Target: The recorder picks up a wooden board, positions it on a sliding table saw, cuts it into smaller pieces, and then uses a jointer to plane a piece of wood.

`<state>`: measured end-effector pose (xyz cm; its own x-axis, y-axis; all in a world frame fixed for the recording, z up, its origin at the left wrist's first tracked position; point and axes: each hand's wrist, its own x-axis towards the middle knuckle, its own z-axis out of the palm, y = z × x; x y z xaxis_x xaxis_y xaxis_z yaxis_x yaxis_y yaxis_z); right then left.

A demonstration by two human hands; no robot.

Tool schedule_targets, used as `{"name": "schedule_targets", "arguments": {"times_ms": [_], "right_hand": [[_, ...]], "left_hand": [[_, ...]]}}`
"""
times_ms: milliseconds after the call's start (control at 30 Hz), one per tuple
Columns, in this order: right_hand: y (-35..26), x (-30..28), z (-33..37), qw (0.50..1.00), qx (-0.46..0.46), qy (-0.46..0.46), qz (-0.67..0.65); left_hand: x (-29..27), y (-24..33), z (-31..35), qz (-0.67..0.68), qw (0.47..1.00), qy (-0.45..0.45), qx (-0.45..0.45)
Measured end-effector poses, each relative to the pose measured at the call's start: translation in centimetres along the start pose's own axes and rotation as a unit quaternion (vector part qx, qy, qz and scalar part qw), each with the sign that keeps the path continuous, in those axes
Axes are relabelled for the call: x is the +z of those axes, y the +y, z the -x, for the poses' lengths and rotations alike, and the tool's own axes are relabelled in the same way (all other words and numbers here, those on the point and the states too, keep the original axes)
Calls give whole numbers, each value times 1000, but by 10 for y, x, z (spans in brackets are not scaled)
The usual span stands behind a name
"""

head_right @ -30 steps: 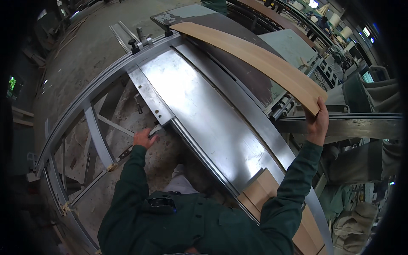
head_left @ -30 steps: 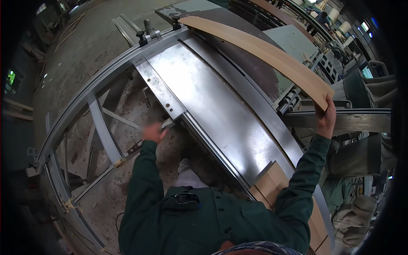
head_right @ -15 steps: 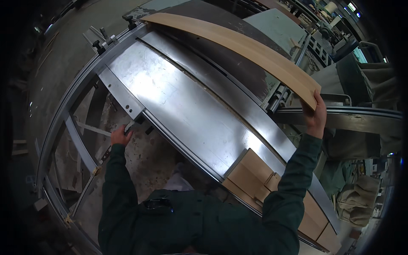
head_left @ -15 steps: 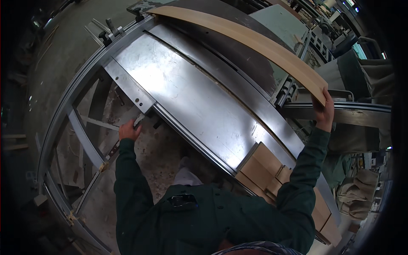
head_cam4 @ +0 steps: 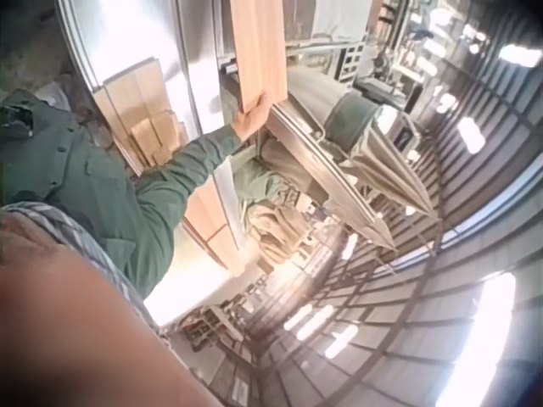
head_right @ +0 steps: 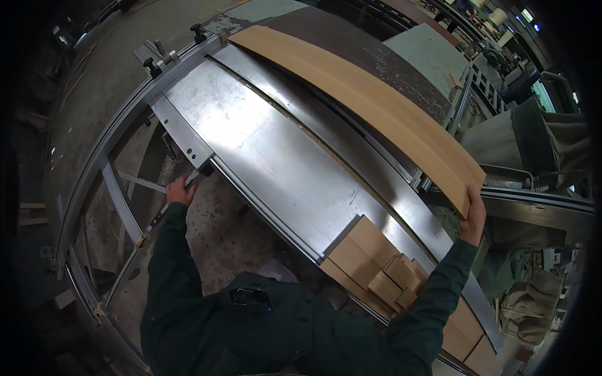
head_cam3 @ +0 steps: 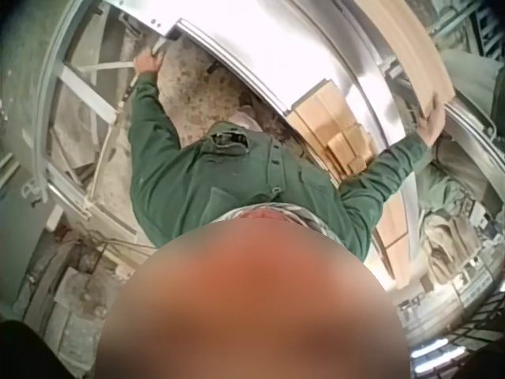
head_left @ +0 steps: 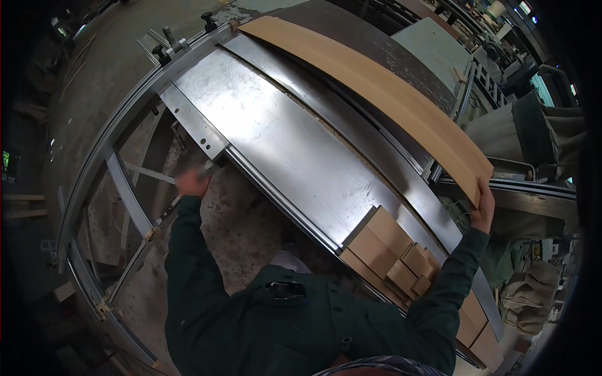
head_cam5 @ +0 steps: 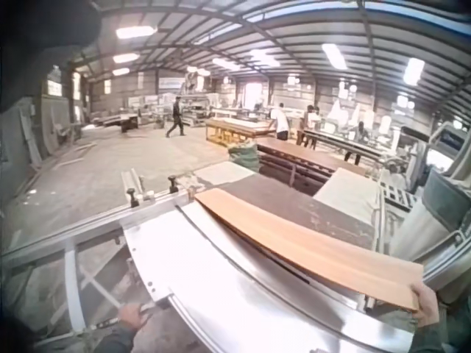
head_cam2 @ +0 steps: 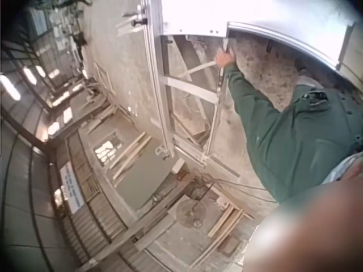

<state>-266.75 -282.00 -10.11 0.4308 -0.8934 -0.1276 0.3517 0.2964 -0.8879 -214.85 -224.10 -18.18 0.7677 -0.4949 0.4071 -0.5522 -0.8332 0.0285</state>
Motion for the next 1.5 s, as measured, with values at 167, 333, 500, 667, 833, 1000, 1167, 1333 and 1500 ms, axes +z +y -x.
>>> {"name": "schedule_targets", "arguments": {"times_ms": [167,333,500,667,833,1000,1167,1333,1500], "right_hand": [[8,-22,23,992,-55,25,111],[5,-34,31,992,-50,18,118],[11,-46,27,992,-39,12,119],[12,-52,13,992,-9,0,129],[-2,-53,-6,990,-32,36,133],[-24,-31,-9,980,-104,69,152],[-10,-28,-21,982,-106,64,142],[5,-40,-30,984,-64,69,152],[-3,-36,-24,982,-57,59,169]], "left_hand": [[15,21,17,-37,996,40,-68],[-2,23,-8,-72,985,-20,-153],[-7,41,-21,-127,963,-78,-225],[-9,38,-20,-106,951,-113,-267],[-10,37,-21,-76,961,-119,-238],[-10,24,-13,-91,969,-119,-196],[-17,24,-27,-103,964,-134,-206],[-20,29,-36,-91,959,-142,-229],[-4,25,-38,-31,961,-76,-266]]}}
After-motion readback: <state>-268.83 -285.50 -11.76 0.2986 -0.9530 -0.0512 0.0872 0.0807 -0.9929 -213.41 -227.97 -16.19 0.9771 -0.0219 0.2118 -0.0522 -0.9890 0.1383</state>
